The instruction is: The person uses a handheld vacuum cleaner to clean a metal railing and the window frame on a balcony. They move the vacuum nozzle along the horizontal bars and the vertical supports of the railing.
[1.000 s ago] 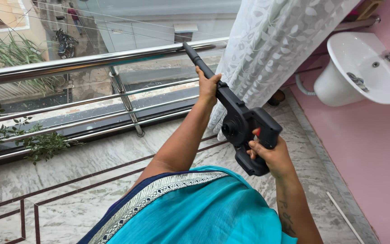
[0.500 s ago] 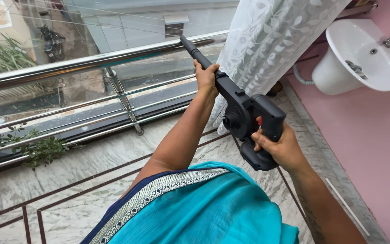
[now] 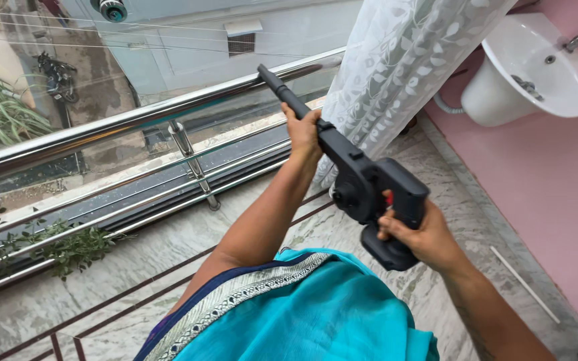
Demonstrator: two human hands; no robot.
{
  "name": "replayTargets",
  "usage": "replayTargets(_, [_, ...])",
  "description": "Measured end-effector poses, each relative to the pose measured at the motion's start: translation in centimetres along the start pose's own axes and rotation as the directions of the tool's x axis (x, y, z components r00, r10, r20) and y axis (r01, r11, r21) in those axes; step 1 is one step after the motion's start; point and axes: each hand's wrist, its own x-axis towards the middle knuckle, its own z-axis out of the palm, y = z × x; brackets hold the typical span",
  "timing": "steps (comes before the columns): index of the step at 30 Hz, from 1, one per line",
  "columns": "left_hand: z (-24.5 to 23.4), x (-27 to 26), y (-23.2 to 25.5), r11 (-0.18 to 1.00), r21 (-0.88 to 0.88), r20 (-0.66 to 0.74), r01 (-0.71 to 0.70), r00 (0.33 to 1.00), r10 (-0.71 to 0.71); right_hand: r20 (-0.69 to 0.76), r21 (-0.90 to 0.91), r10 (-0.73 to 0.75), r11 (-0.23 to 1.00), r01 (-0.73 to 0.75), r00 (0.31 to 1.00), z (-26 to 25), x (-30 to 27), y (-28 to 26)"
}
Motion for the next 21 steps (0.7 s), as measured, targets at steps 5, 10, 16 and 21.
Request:
replayTargets(5, [-2.2,-0.4,2.4,0.999,-0.040,0.070,-0.005,0.997,0.007,-0.043,-0.040,0.015,0.999,-0.017,0.999,4.0,-1.4,0.1])
replayTargets(10, [-6.8,-2.0,8.8,0.987,0.021,-0.008,0.161,0.987,-0.161,-0.021,-0.043,0.031,0.999,-0.032,0.999,9.0,-1.7,0.4])
replayTargets(16, [-7.1,0.5,4.1,0.985,0.108,0.107,-0.138,0.986,0.126,-0.193,0.027,0.007,1.000,-0.002,0.981,10.0,-2.4,1.7])
replayTargets(21, [-8.9,-0.9,7.2,0.999,0.020,0.127,0.044,0.991,-0.046,-0.267,-0.002,0.053,0.998,-0.056,0.962,14.5,-3.7,2.7])
